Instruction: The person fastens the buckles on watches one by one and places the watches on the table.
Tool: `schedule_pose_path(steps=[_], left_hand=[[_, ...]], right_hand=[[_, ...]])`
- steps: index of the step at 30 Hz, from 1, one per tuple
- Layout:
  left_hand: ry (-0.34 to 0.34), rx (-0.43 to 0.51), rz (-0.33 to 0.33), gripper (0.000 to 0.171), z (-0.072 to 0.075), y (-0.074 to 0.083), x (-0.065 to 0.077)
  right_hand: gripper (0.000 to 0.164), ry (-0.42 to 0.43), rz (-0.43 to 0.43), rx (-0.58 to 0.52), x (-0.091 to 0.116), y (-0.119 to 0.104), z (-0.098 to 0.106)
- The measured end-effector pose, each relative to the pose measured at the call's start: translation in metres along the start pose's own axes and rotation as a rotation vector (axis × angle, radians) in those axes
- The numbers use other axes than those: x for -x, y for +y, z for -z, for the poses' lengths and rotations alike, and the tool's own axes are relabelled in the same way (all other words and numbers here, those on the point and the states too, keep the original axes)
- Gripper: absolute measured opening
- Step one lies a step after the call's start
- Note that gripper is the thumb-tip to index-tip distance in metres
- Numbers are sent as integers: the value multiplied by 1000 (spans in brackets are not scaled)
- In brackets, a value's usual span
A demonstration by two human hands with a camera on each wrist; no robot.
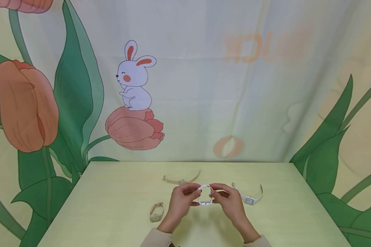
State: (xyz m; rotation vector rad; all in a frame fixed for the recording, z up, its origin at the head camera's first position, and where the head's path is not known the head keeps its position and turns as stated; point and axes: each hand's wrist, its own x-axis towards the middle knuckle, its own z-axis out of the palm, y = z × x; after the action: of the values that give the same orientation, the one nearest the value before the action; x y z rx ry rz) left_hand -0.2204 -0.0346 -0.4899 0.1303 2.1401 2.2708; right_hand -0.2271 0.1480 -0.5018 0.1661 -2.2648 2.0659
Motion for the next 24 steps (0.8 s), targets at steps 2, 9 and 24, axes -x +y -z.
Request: schedule_pose_path(steps=[2, 9, 24], left_hand=[[15, -2, 7, 23, -3, -5, -4], [61, -20, 28, 23, -15, -27, -17], [206, -115, 106, 27, -42, -56, -27]], right_hand=[[20, 5, -15, -2, -3, 6, 2], [21, 41, -85, 46, -14, 20, 5], [27, 71, -170, 197, -31, 57, 10]])
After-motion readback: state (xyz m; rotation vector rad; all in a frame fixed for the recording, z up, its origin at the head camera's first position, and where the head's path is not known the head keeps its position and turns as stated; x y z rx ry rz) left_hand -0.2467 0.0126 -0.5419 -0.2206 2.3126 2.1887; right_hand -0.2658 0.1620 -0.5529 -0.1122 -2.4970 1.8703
